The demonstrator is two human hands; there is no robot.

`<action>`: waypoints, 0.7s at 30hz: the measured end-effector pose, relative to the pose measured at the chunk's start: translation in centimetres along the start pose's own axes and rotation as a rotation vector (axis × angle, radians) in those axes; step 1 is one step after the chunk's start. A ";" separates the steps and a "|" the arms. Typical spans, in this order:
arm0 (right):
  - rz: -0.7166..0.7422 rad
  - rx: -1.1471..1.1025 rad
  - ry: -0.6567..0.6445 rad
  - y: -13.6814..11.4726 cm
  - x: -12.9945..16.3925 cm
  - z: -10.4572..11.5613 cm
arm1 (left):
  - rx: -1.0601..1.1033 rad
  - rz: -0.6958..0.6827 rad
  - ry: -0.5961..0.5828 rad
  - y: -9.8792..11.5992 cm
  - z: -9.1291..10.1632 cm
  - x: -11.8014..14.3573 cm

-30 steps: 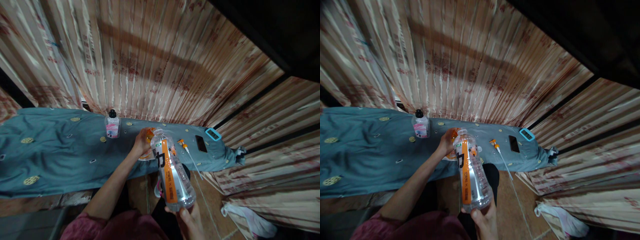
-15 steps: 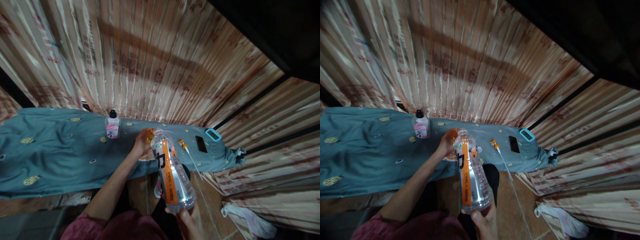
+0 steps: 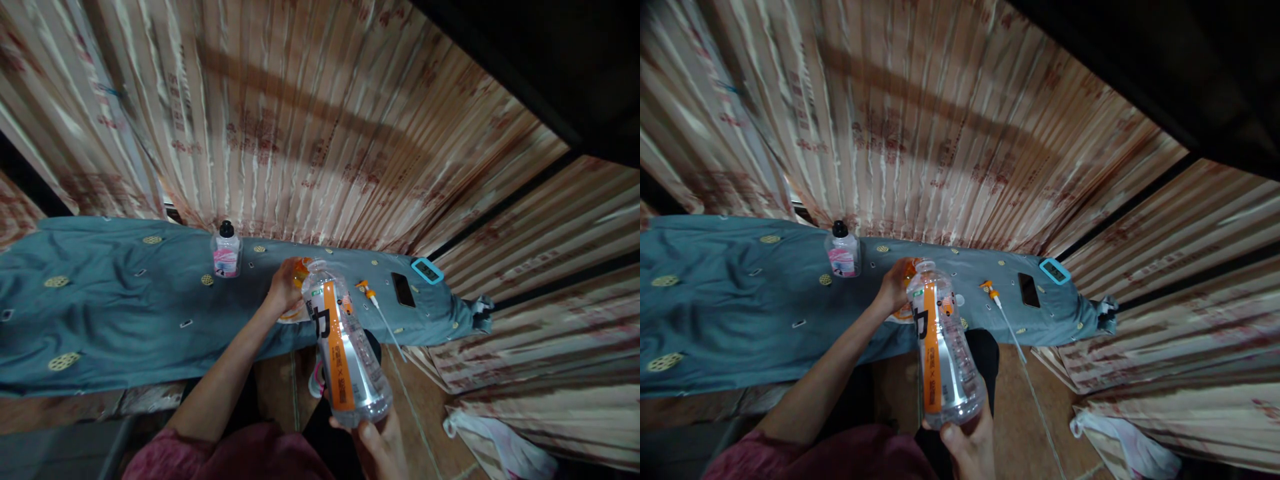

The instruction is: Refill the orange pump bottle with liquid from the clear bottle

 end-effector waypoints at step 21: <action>0.011 0.007 0.014 -0.3 0.0 -0.3 | -0.021 -0.006 0.012 0.2 0.2 0.1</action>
Point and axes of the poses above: each hand's wrist, its own x-axis away from the middle knuckle, its own z-axis out of the back of the hand, y = z × x, the point moved 2 cm from there along -x, towards the middle knuckle, and after that the axes turned 8 degrees about -x, right-handed, at the moved point
